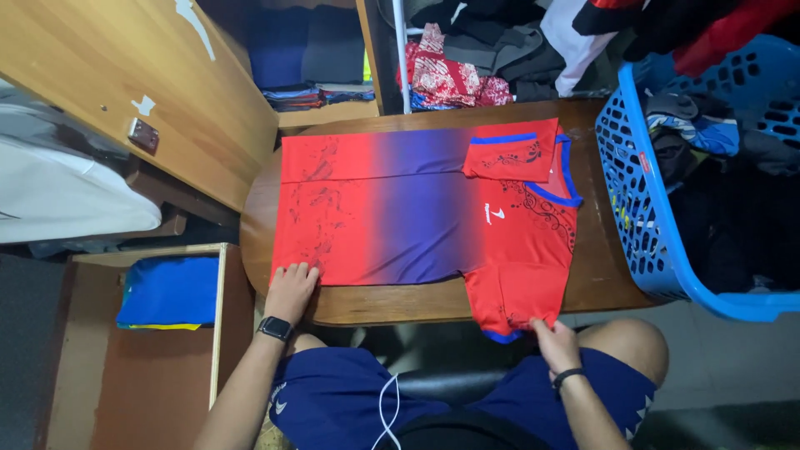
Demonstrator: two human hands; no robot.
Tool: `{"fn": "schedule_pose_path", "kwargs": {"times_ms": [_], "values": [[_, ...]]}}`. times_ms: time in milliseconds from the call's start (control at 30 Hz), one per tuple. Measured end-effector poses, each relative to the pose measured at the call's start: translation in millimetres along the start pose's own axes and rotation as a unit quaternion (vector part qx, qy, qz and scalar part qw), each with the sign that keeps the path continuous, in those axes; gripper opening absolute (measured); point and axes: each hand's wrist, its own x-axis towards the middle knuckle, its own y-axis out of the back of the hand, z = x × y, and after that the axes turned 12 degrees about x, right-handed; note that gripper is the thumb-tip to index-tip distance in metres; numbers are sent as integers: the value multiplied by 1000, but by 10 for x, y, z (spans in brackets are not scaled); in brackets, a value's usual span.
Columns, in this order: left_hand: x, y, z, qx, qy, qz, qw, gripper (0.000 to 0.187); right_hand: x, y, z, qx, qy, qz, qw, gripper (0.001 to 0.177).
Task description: The person folds a red and purple t-shirt and a black graphic t-shirt on a low wooden table, then places the folded shirts into an open drawer. The person handles the shirts one at a time, smoothing and folding them neatly before storing them.
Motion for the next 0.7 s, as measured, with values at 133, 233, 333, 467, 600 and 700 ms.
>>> {"fn": "schedule_pose_path", "kwargs": {"times_ms": [133,233,333,467,600,700], "values": [[-19,-13,-36,-19,-17,-10,1000,12,-210,185,-311,-16,15,35,999,36],[-122,36,-53,-21,-12,-17,1000,14,-336,270,-433,15,11,24,1000,34],[-244,65,-54,-48,-13,-50,998,13,-331,350,-357,99,-10,0,995,32],[-232,339,-135,-125,12,-87,988,14,-106,518,-99,256,-29,-26,966,19],[-139,339,-196,-133,31,-85,987,9,32,507,-360,292,-81,-67,951,23],[-50,160,-257,-127,54,-68,988,2,32,287,-839,373,-78,-116,917,11]]}}
